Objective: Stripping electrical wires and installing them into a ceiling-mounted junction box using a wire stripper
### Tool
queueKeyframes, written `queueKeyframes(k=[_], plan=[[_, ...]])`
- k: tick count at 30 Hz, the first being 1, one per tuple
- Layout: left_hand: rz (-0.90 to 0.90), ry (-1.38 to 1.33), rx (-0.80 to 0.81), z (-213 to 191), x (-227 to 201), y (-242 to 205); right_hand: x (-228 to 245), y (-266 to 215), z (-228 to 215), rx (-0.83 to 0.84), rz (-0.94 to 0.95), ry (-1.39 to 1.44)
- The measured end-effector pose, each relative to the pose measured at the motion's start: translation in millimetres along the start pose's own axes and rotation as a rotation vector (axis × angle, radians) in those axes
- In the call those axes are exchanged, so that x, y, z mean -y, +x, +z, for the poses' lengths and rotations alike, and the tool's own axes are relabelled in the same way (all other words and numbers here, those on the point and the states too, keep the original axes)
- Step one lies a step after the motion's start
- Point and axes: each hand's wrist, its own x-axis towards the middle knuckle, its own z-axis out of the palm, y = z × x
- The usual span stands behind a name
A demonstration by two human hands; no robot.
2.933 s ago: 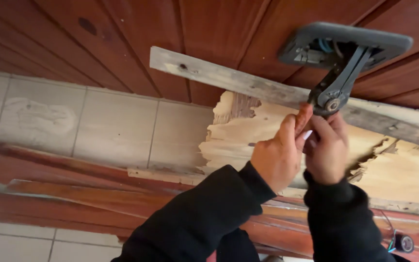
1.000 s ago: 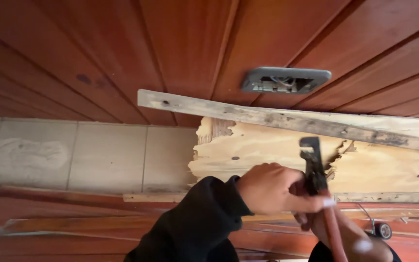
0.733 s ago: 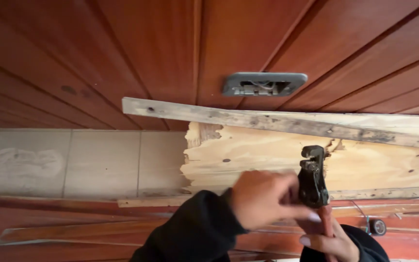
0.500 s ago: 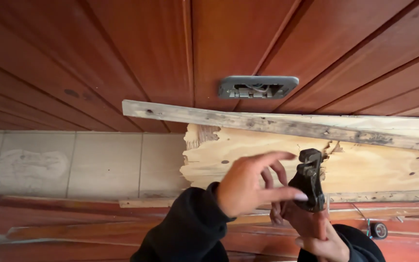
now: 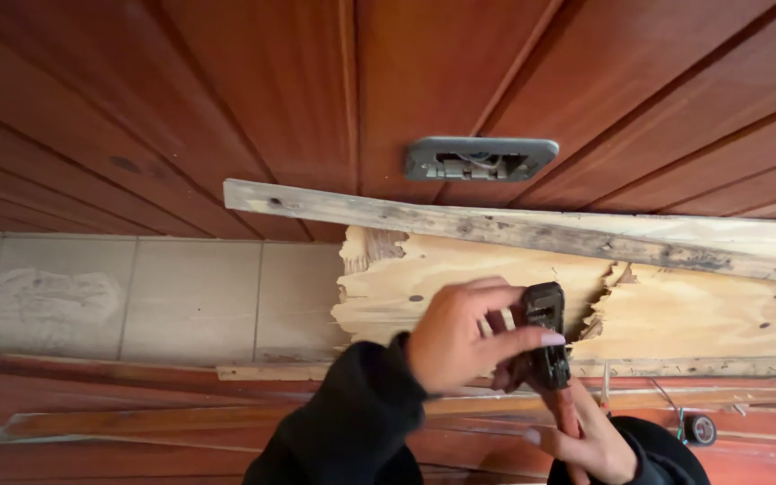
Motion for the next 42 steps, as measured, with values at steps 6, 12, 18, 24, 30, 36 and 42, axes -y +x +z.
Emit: queueKeyframes(k=[6,12,18,24,30,36,42], plan=[[0.31,0.733,-0.577,-34,21,41,0,22,11,-0.166,-0.039,0.084],[0.493,1.381,-0.428,-38,47,86,0,24,12,-0.305,-0.06,0.201],[0.417,1.274,-0.529,-42,36,90,4,21,9,-0.262,-0.028,0.077],[0.425,1.208,-0.531,-50,42,89,-3,18,9,-0.203,-0.076,0.08],[0.424,1.013,-0.437,-62,39,85,-1,13,12,-0.203,-0.001,0.087],[0.543,1.174,-0.367,-70,33,77,-4,8,16,-0.217,-0.04,0.082],[0.608,1.472,-0.473,-68,35,79,1,36,25,-0.475,0.025,-0.209]])
